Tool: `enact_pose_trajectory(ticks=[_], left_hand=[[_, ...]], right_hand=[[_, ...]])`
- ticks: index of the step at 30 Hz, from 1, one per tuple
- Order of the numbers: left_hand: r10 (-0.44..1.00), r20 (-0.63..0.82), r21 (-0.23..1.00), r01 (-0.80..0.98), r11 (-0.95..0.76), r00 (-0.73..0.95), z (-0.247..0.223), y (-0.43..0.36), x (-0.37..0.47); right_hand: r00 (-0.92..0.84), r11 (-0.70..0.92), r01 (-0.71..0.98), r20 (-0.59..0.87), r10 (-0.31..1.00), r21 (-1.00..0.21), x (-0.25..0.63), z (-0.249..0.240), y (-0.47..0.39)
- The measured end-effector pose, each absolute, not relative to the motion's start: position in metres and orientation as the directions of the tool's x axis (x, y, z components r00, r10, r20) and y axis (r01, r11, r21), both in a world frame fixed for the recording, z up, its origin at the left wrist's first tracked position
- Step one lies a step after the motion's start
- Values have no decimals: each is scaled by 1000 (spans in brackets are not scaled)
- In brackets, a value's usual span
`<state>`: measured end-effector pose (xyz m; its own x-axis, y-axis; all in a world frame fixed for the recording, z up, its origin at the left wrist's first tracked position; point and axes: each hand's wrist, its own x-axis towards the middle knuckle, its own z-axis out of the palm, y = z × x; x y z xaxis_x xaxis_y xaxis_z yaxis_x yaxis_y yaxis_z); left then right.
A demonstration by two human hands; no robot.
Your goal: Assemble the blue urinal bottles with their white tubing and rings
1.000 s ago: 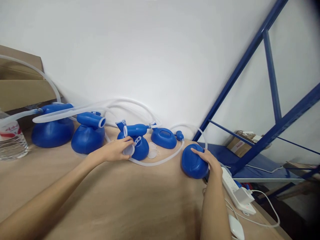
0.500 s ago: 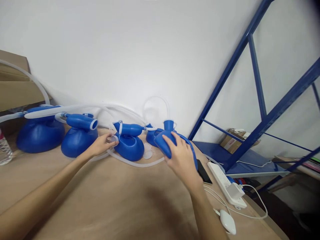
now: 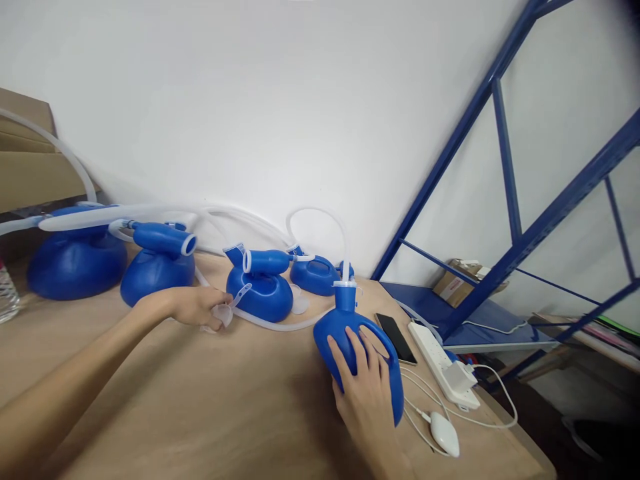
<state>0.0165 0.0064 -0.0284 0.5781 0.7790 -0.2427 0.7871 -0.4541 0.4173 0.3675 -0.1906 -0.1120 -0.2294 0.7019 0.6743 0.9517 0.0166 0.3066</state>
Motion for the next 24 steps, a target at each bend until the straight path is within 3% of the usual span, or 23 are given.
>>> enact_pose_trajectory(ticks=[10, 17, 20, 22, 24], left_hand=[[662, -44, 481, 597, -642, 748, -5, -31, 56], [624, 124, 412, 532, -740, 772, -6, -36, 66], [631, 196, 368, 540, -757, 750, -4, -34, 64], [629, 217, 346, 543, -765, 747, -2, -34, 63], [632, 213, 337, 551, -763, 745, -1, -35, 64]], right_hand=[[-345, 136, 929, 671, 657, 345, 340, -146, -209], [-329, 219, 944, 717, 615, 245, 330, -129, -212], [-211, 163, 977, 761, 614, 140, 353, -106, -207], [-28, 56, 998, 759, 651, -11, 375, -95, -200], [137, -5, 980, 646, 751, -201, 394, -89, -192]])
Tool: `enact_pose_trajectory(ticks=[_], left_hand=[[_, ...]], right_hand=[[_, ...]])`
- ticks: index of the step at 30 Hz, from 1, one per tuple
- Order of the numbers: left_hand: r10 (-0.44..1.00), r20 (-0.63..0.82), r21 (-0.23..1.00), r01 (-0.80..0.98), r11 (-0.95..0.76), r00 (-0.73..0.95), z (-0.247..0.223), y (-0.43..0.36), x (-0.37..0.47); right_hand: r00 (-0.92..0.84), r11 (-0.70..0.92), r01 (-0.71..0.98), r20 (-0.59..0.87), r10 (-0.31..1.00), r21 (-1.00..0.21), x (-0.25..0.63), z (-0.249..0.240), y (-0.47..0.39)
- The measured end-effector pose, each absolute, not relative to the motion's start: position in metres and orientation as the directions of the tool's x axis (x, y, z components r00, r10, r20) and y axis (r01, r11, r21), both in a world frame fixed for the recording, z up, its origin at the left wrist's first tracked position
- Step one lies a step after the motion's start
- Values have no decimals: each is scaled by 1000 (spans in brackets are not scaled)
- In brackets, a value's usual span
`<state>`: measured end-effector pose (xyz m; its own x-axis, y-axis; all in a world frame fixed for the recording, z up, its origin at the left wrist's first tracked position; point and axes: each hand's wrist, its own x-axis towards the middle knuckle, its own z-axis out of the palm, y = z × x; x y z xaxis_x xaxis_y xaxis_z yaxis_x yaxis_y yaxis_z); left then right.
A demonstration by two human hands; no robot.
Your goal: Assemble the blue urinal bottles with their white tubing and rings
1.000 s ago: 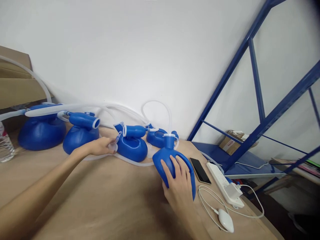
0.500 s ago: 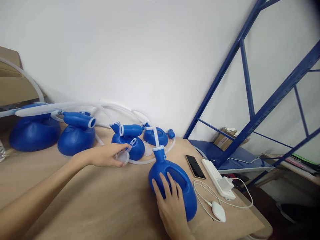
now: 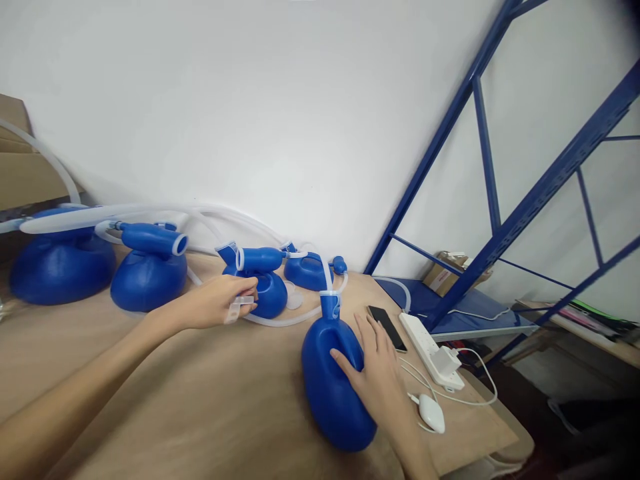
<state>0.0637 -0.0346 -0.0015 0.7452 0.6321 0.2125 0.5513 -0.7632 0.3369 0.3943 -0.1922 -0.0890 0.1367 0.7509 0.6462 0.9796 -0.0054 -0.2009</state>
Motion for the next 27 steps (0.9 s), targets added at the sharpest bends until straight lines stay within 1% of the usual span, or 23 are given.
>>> enact_pose_trajectory(ticks=[2, 3, 5, 7, 10, 11, 13, 15, 16, 18, 19, 21, 23, 25, 26, 27], left_hand=[[651, 196, 340, 573, -746, 733, -2, -35, 65], [660, 186, 348, 579, -737, 728, -3, -36, 66], [660, 170, 374, 572, -730, 731, -6, -35, 67], [646, 157, 387, 555, -736, 747, -9, -35, 69], [616, 135, 374, 536, -757, 776, -12, -34, 70], [605, 131, 373, 526, -764, 785, -13, -34, 70], [587, 127, 372, 510, -776, 800, -13, -35, 71], [588, 137, 383, 505, -774, 797, -12, -38, 72], [593, 151, 398, 501, -769, 791, -10, -40, 73], [612, 221, 455, 475, -753, 759, -6, -45, 74], [623, 272, 495, 449, -744, 733, -3, -47, 74], [649, 376, 596, 363, -716, 662, 4, -54, 73], [679, 439, 730, 208, -651, 588, 13, -61, 70], [726, 426, 847, 44, -530, 540, 22, -68, 64], [757, 388, 891, -4, -453, 526, 27, -70, 60], [787, 331, 927, -22, -375, 520, 31, -72, 56]], right_hand=[[200, -6, 928, 487, 850, -372, 406, -90, -187], [203, 12, 897, 437, 876, -441, 408, -92, -185], [213, 61, 837, 426, 880, -544, 407, -100, -184], [272, 96, 770, 460, 846, -631, 403, -106, -185], [427, 136, 612, 471, 772, -779, 402, -105, -182], [491, 163, 559, 483, 725, -813, 404, -99, -180], [604, 233, 503, 531, 594, -832, 409, -82, -173], [664, 284, 531, 600, 446, -798, 414, -59, -167], [663, 297, 572, 645, 380, -764, 414, -47, -164], [583, 306, 696, 760, 288, -650, 408, -26, -162], [499, 315, 765, 826, 263, -562, 401, -19, -163], [248, 379, 859, 928, 276, -343, 380, -15, -167], [-31, 501, 854, 947, 318, -141, 352, -22, -171], [-219, 599, 800, 918, 331, -25, 323, -38, -175], [-284, 633, 774, 904, 320, 19, 310, -47, -176], [-299, 648, 762, 898, 321, 22, 298, -57, -176]])
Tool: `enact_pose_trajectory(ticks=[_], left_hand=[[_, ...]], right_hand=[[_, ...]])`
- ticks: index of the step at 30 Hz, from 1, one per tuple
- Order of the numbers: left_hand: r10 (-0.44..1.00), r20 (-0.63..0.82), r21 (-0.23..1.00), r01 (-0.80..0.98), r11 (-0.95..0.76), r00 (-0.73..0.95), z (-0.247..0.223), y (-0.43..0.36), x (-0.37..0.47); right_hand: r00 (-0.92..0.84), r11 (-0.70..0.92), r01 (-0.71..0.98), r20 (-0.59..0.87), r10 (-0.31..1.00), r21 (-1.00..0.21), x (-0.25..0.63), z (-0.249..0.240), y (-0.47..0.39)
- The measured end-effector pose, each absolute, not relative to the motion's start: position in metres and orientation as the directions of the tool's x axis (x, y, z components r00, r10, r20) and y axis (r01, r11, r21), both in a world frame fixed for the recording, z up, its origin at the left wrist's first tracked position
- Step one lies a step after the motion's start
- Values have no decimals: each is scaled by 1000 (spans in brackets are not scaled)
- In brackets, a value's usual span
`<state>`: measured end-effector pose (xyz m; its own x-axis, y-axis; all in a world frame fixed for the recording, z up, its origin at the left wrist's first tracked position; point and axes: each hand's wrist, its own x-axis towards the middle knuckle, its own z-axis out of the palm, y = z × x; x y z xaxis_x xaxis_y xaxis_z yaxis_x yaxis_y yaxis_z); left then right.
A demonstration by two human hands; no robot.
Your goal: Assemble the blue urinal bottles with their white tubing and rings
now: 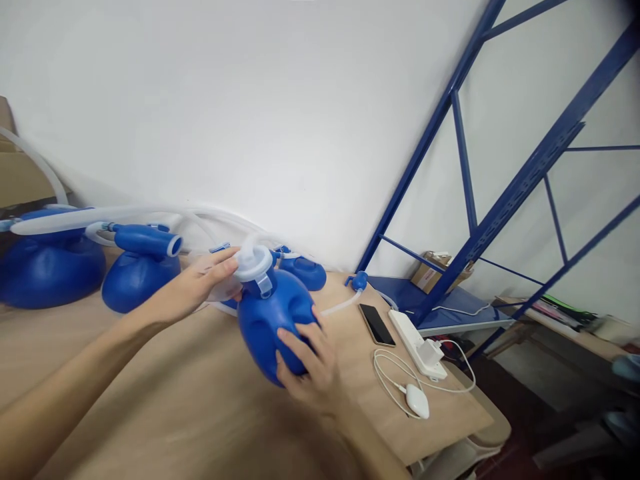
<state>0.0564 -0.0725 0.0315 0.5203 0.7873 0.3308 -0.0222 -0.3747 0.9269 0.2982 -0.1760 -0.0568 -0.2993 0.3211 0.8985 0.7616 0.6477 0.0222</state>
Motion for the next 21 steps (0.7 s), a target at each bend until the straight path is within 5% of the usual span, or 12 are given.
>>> enact_pose_trajectory(ticks=[5, 11, 16, 18, 21], left_hand=[[762, 54, 998, -47, -32, 645, 37, -64, 36], [621, 82, 985, -159, 69, 780, 29, -50, 18], [674, 39, 992, -107, 59, 738, 33, -59, 27], [697, 11, 994, -85, 73, 717, 32, -57, 32], [721, -27, 988, -91, 124, 692, 28, -50, 37]], right_hand=[[-331, 649, 759, 890, 314, 53, 272, -82, -174], [-451, 727, 678, 844, 290, 112, 285, -68, -170], [-538, 789, 606, 678, 501, -103, 325, -60, -167], [-440, 693, 673, 612, 657, -260, 359, -59, -156], [-6, 246, 902, 559, 829, -356, 436, -61, -122]])
